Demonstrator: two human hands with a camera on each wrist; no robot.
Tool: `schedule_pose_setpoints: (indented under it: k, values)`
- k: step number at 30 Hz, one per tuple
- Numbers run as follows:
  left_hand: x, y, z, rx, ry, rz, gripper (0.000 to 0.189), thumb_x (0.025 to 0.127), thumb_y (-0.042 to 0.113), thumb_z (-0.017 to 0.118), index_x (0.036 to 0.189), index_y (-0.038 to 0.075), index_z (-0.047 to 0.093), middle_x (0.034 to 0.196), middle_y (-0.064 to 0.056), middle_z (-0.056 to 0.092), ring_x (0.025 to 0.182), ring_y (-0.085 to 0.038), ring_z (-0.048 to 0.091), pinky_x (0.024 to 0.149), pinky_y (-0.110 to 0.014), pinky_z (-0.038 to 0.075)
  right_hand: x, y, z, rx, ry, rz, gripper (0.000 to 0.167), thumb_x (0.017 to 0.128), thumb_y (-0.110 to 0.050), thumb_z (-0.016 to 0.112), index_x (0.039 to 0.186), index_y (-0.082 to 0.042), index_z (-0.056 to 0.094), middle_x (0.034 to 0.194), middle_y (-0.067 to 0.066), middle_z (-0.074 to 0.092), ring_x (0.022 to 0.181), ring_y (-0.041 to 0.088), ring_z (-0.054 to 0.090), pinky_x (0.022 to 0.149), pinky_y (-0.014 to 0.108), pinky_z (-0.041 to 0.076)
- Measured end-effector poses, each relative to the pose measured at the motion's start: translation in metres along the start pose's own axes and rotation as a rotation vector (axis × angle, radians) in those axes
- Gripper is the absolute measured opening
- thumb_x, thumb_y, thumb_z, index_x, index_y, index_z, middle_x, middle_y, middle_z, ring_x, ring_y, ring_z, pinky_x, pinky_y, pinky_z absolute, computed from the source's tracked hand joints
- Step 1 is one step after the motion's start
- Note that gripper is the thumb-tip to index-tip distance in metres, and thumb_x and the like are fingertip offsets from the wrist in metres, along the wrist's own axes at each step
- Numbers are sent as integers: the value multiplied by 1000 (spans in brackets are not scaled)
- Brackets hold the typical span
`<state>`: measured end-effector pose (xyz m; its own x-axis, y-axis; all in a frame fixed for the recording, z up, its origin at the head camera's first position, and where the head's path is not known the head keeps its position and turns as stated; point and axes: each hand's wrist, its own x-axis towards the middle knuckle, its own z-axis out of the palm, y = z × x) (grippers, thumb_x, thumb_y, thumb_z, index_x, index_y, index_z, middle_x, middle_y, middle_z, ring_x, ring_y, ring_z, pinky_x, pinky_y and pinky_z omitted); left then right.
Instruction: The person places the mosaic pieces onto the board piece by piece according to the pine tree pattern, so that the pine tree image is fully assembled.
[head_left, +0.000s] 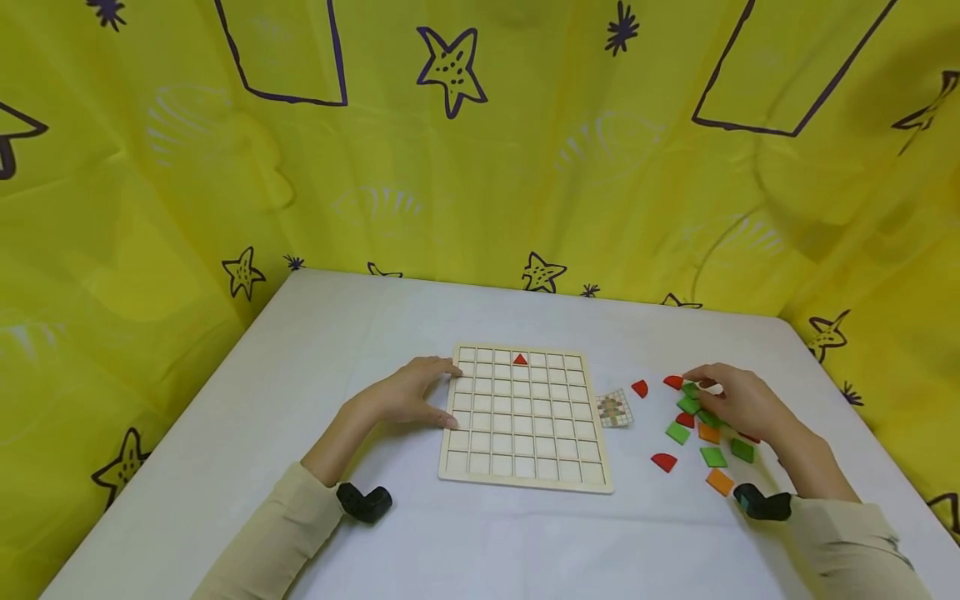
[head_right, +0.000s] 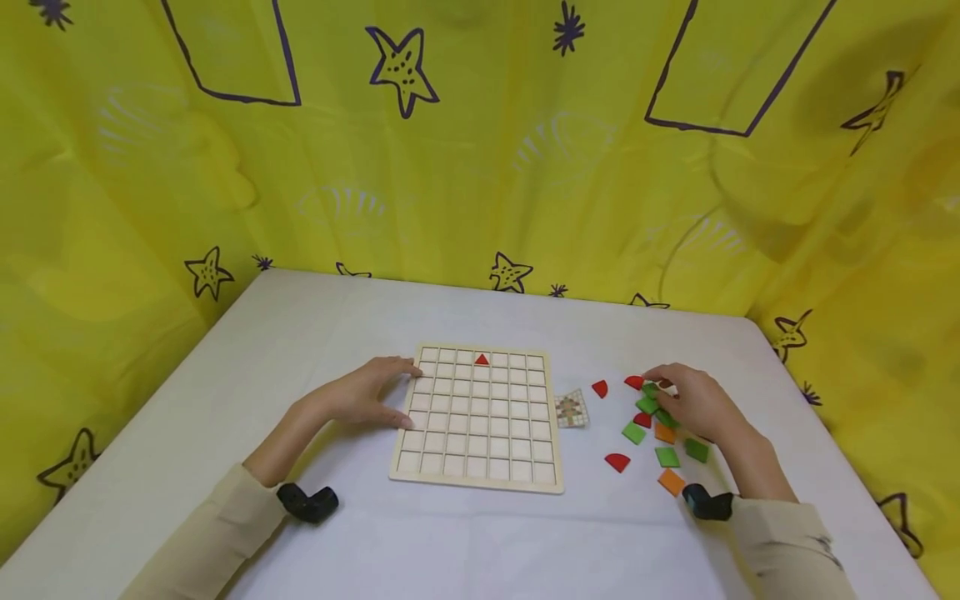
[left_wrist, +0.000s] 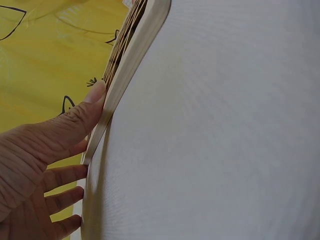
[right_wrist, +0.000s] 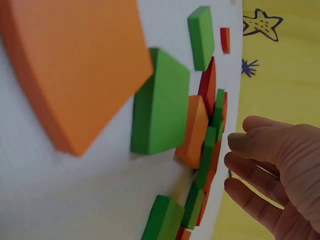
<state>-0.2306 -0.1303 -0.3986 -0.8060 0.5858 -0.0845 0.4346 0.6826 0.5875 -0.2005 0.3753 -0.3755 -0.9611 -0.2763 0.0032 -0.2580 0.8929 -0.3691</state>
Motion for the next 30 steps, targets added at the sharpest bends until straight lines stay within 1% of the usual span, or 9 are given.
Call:
schedule_pose_setpoints:
  k: [3,5,9,14,18,23,26,30]
  values:
    - [0,1,0,-4,-6,-8,79,80,37,89,143,8,53,155,-20,44,148,-41,32,122,-56,28,1,3,3,7,-26,14,31,93,1,65,124,6,66,118,29,66,105,48,62,90,65,54]
    - [0,1,0,-3,-8,-9,79,80,37,89,143,8,53,156,-20,44,148,-41,32,122,-56,28,2,4,4,11,-37,14,32,93,3,65,124,6,65,118,29,66,107,49,62,91,65,54]
    - [0,1,1,-2,-6,-11,78,80,37,89,143,8,53,156,-20,43,149,-41,32,122,-57,27,5,6,6,17,-45,7,32,92,2,67,124,6,66,114,28,67,101,44,62,89,64,55]
    - [1,0,0,1,-5,-11,78,80,37,88,144,8,53,157,-20,42,149,-41,31,123,-57,26,11,7,5,15,-51,15,33,92,-2,69,124,5,66,113,24,68,96,36,62,86,58,57]
    - [0,0,-1,-2,3,-7,78,80,37,89,143,8,54,156,-21,43,149,-41,31,123,-56,27,14,8,4,4,-55,25,35,91,-5,70,123,7,65,111,22,69,96,36,61,85,56,56]
    - [-1,1,-1,-18,-2,-16,79,80,37,89,144,8,53,157,-20,42,149,-41,31,123,-56,26,14,9,4,-2,-54,50,38,89,-9,73,122,10,64,104,18,69,93,34,61,83,55,56]
    - [-1,1,-1,-16,-7,-20,79,80,37,89,144,8,53,157,-20,41,149,-41,30,123,-56,26,13,8,4,-4,-45,54,39,89,-10,74,120,10,64,100,16,69,90,32,61,82,53,56]
    - [-1,1,-1,-11,-7,-22,79,80,37,89,144,8,53,157,-20,42,149,-40,31,123,-56,27,13,5,3,2,-18,45,38,88,-10,75,119,9,64,100,17,69,90,32,60,80,50,57]
